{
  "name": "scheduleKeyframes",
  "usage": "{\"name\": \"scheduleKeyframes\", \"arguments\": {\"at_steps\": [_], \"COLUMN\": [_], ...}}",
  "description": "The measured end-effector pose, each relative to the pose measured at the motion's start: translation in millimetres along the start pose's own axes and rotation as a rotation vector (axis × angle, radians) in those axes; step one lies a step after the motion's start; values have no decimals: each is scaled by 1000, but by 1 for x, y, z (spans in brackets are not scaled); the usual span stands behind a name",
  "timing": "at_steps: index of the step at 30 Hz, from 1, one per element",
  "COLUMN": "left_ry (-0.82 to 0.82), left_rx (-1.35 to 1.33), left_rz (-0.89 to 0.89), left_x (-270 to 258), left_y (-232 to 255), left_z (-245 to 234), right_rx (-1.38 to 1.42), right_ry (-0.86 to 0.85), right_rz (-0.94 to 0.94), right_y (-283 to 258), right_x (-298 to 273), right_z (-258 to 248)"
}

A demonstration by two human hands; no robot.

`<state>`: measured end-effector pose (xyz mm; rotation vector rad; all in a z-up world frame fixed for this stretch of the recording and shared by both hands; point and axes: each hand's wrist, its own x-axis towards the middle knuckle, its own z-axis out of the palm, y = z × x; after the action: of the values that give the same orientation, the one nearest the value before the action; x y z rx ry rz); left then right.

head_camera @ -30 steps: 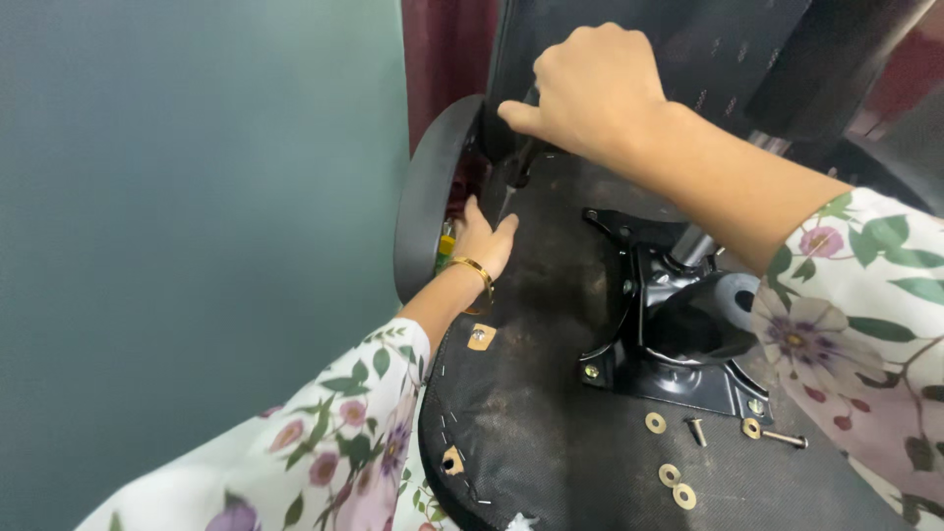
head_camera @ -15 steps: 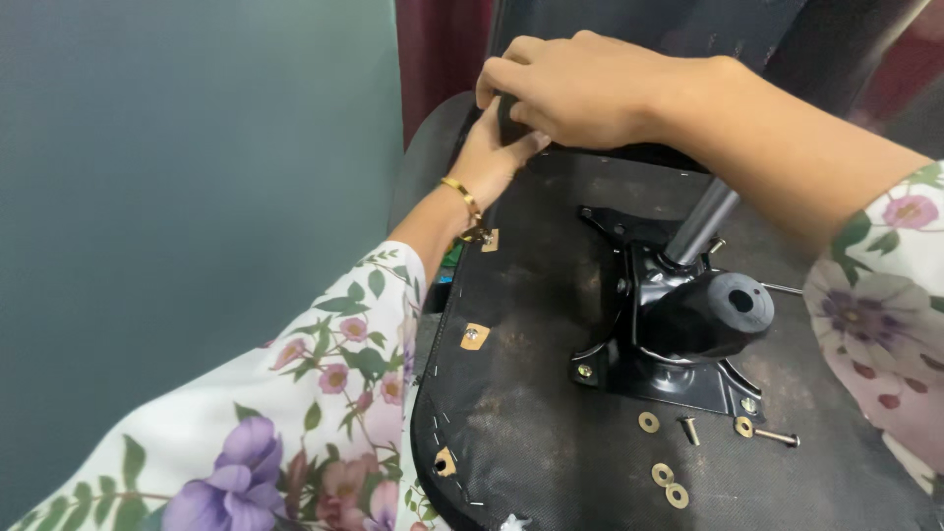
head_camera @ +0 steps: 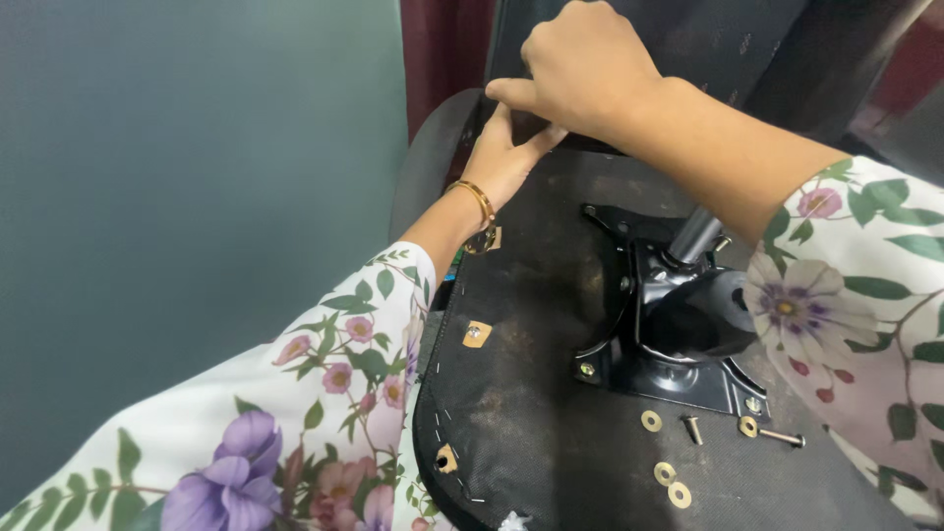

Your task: The person uses a screwdriver to tighten screws that attach the armrest to the underside of an office chair seat. The chair is upside down on a surface. Screws, washers, and a screwdriver are handled throughout the clip.

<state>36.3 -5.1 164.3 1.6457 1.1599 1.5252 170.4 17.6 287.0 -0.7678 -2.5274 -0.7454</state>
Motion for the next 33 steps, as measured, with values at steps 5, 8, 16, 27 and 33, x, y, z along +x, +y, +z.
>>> {"name": "scheduleKeyframes", "arguments": {"at_steps": [5,8,16,27,33], "left_ry": [-128,-138,-64,-93,-79], "left_rx": [-231,-404,-465,-181,49], "left_rz": [27,-74,-147,-202,11], "left_x": [11,15,-1,-4,-23], "left_y": [-14,-10,5,-2,8], "left_z": [-1,-11,-26,-20,-7], "right_rx": [157,268,275,-135,-181], "right_ry": [6,-58,-438,-33,-244], "right_rz": [-255,-335,-99,-260,114], "right_y": [5,8,-13,-19,-25], "right_x": [-15,-11,20,-1,-18], "right_z": [-18,-30,-61,-20,-21]}}
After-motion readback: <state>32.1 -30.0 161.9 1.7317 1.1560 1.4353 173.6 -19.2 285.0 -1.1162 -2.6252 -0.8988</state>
